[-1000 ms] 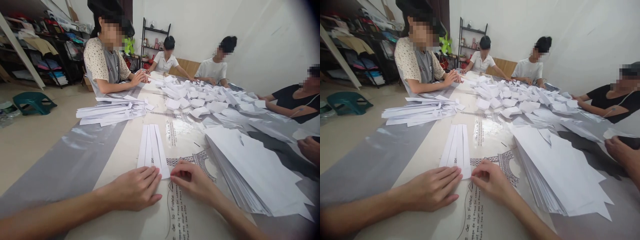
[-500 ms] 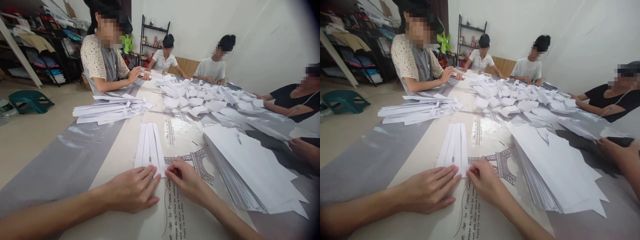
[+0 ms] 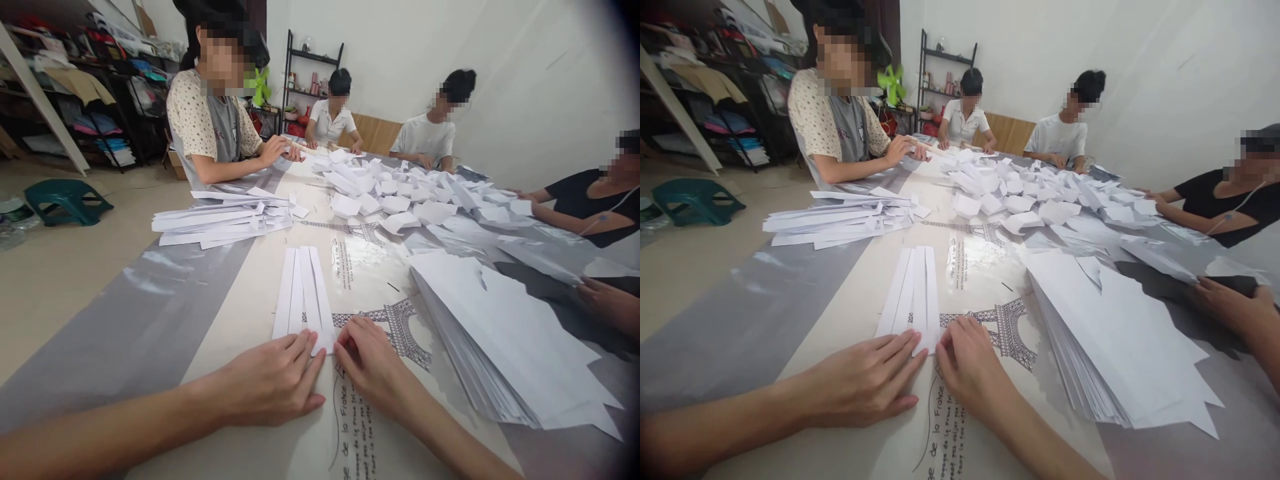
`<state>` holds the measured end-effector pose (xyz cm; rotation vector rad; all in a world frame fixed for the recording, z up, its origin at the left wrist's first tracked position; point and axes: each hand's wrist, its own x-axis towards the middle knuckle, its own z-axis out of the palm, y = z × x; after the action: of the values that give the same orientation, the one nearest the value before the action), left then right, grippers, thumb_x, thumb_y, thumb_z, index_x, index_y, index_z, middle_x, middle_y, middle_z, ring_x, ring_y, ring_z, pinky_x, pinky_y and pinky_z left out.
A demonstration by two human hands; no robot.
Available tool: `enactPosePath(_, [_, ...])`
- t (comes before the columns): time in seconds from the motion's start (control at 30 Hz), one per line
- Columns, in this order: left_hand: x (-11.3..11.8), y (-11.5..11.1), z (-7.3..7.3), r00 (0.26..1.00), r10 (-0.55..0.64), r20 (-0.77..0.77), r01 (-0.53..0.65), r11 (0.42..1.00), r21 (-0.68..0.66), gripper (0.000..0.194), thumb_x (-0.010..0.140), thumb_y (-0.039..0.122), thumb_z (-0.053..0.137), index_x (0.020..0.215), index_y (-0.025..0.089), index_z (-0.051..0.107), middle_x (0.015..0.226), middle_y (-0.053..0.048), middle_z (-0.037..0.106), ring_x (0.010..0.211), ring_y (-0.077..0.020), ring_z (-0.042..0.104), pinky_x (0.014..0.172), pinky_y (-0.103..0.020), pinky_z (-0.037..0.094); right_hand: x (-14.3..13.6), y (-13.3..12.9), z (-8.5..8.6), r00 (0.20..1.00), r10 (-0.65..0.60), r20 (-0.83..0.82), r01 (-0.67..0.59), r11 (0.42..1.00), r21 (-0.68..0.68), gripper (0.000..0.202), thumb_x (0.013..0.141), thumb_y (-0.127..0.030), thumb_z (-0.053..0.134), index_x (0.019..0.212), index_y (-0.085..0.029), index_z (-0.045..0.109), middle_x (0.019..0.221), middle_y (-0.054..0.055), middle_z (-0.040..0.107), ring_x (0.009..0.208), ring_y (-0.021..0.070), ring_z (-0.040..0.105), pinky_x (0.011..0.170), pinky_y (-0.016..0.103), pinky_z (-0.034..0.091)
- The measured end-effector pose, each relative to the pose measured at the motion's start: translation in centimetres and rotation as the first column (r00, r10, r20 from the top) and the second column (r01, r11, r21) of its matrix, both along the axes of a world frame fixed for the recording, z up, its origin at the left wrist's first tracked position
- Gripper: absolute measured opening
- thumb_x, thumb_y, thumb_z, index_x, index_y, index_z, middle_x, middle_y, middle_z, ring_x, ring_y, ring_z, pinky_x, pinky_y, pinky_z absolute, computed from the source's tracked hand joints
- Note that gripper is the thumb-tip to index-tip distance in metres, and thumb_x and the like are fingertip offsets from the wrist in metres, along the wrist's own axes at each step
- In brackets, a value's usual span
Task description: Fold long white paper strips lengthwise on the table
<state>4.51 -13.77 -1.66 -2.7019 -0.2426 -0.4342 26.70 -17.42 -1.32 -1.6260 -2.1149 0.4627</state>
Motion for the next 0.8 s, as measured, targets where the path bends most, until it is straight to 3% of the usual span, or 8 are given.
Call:
enactPosePath(0.27, [0.0, -0.7, 0.2, 0.997, 0.069, 0.026, -0.066, 0.993, -0.096, 0.059, 0.105, 0.049, 0.037, 0.129, 0.0, 0.061, 0.122, -0.025, 0.069, 0.113, -0.0332, 0.067, 0.093, -0.042, 0.054, 0.4, 0.4, 0.2, 0.998, -0.011, -0.064, 0.006, 0.997, -0.081, 0.022, 0.096, -0.022, 0.05, 0.074, -0.021, 0.048, 0.08, 0.003, 0.056, 0.079, 0.0201, 0.052, 0.076, 0.038, 0.044])
enactPosePath(0.47, [0.0, -0.7, -0.3, 0.996, 0.056, 0.064, -0.05, 0.993, -0.103, 0.061, 0.104, 0.049, 0.039, 0.126, -0.004, 0.061, 0.121, -0.027, 0.068, 0.115, -0.0345, 0.066, 0.096, -0.043, 0.052, 0.6, 0.9, 1.1, 0.975, -0.073, -0.211, 0.015, 0.964, -0.264, 0.023, 0.092, -0.033, 0.058, 0.072, -0.02, 0.057, 0.076, 0.002, 0.054, 0.077, 0.0198, 0.051, 0.068, 0.034, 0.04])
enactPosePath(0.8, [0.1, -0.8, -0.8, 0.997, 0.041, 0.058, -0.037, 0.997, -0.071, 0.066, 0.102, 0.048, 0.04, 0.126, -0.01, 0.06, 0.122, -0.03, 0.067, 0.115, -0.036, 0.067, 0.098, -0.044, 0.052, 0.0, 1.3, 1.5, 0.99, -0.056, -0.132, 0.019, 0.965, -0.262, 0.032, 0.091, -0.027, 0.055, 0.065, -0.021, 0.038, 0.068, -0.002, 0.044, 0.074, 0.0177, 0.045, 0.067, 0.032, 0.034])
